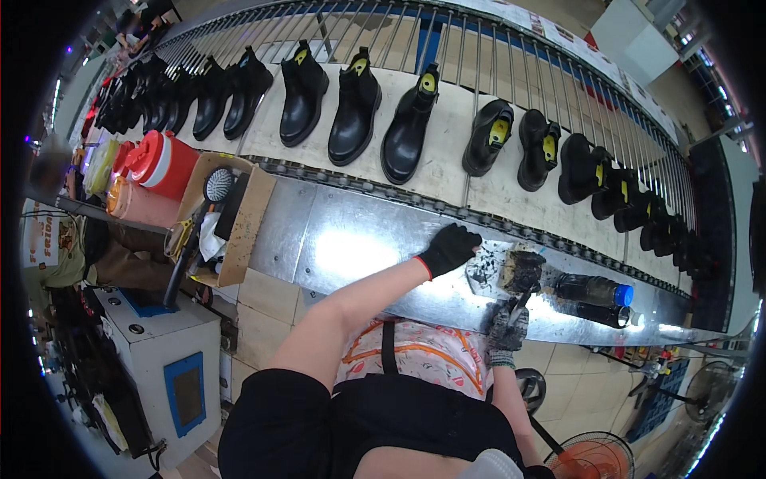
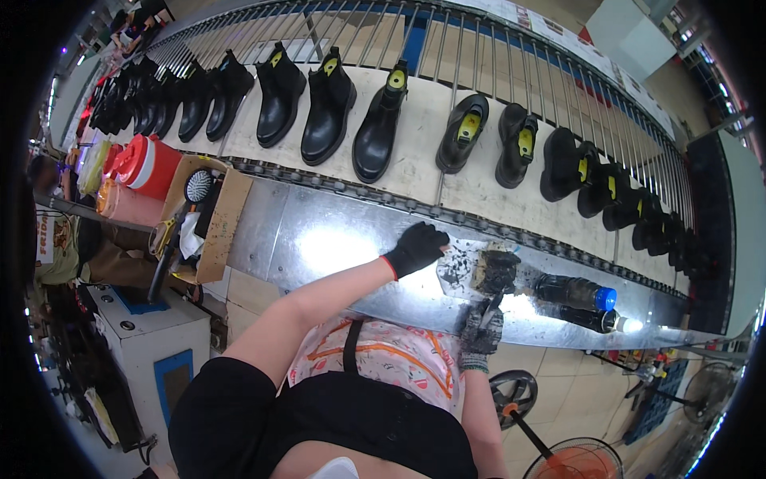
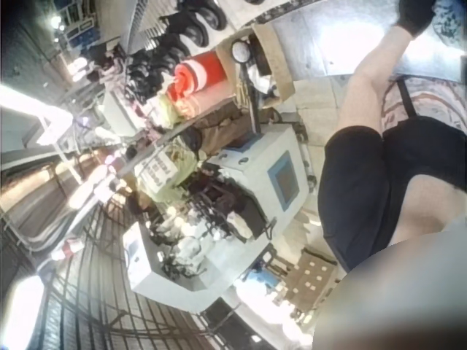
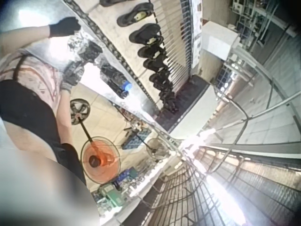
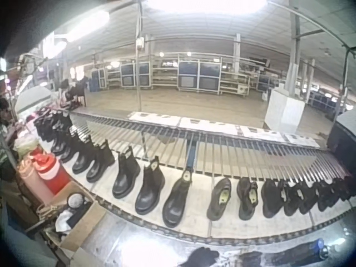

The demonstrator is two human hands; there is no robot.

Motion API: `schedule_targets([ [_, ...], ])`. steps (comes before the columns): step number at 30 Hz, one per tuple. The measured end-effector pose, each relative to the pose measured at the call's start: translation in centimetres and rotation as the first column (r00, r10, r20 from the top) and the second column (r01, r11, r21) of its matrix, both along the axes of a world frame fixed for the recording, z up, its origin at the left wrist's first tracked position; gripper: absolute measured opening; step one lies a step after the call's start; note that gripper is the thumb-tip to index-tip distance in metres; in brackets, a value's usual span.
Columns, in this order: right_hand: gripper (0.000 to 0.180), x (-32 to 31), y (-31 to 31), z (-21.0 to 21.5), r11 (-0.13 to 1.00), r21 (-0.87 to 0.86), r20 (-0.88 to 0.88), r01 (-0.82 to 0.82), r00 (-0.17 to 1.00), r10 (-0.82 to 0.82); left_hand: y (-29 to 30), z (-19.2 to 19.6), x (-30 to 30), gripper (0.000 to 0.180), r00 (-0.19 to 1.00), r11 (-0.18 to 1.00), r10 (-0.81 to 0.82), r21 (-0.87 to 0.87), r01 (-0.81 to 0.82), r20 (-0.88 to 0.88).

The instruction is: Using a brush to apply a substance or clean black boots on an assembly line.

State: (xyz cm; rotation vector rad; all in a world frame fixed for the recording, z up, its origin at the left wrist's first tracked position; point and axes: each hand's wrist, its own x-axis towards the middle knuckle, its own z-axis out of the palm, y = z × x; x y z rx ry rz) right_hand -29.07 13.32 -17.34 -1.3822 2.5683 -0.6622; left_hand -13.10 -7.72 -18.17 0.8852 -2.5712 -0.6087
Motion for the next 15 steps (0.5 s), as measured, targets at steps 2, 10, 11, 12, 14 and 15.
schedule_targets([
  [2, 0.034, 0.1, 0.0, 0.7, 1.0, 0.0, 0.007, -0.007, 1.0, 0.007, -1.6, 0.7, 0.5, 0.027, 0.971, 0.989, 0.149, 0.024, -0.147, -0.187],
  [10, 0.039, 0.5, 0.3, 1.0, 1.0, -0.003, 0.01, 0.021, 1.0, -0.021, -16.2, 4.8, 3.4, 0.099, 0.573, 0.563, 0.805, -0.109, -0.82, -0.151],
  [11, 0.039, 0.6, 0.2, 1.0, 1.0, -0.003, 0.026, 0.029, 0.999, -0.029, -17.2, 4.9, 4.3, 0.102, 0.57, 0.57, 0.821, -0.007, -0.822, -0.013],
  [12, 0.039, 0.5, -0.1, 1.2, 1.0, -0.015, 0.02, 0.026, 0.999, -0.026, -18.3, 5.1, 5.0, 0.101, 0.55, 0.548, 0.821, 0.06, -0.834, 0.152],
  [14, 0.037, 0.7, -0.4, 1.8, 0.999, 0.04, 0.014, 0.017, 1.0, -0.018, -19.0, 5.3, 5.1, 0.098, 0.544, 0.536, 0.827, 0.094, -0.839, 0.144],
  [15, 0.036, 0.8, -0.3, 1.8, 0.998, 0.066, 0.014, 0.013, 1.0, -0.014, -19.0, 5.3, 5.3, 0.096, 0.539, 0.524, 0.829, 0.129, -0.842, 0.15],
])
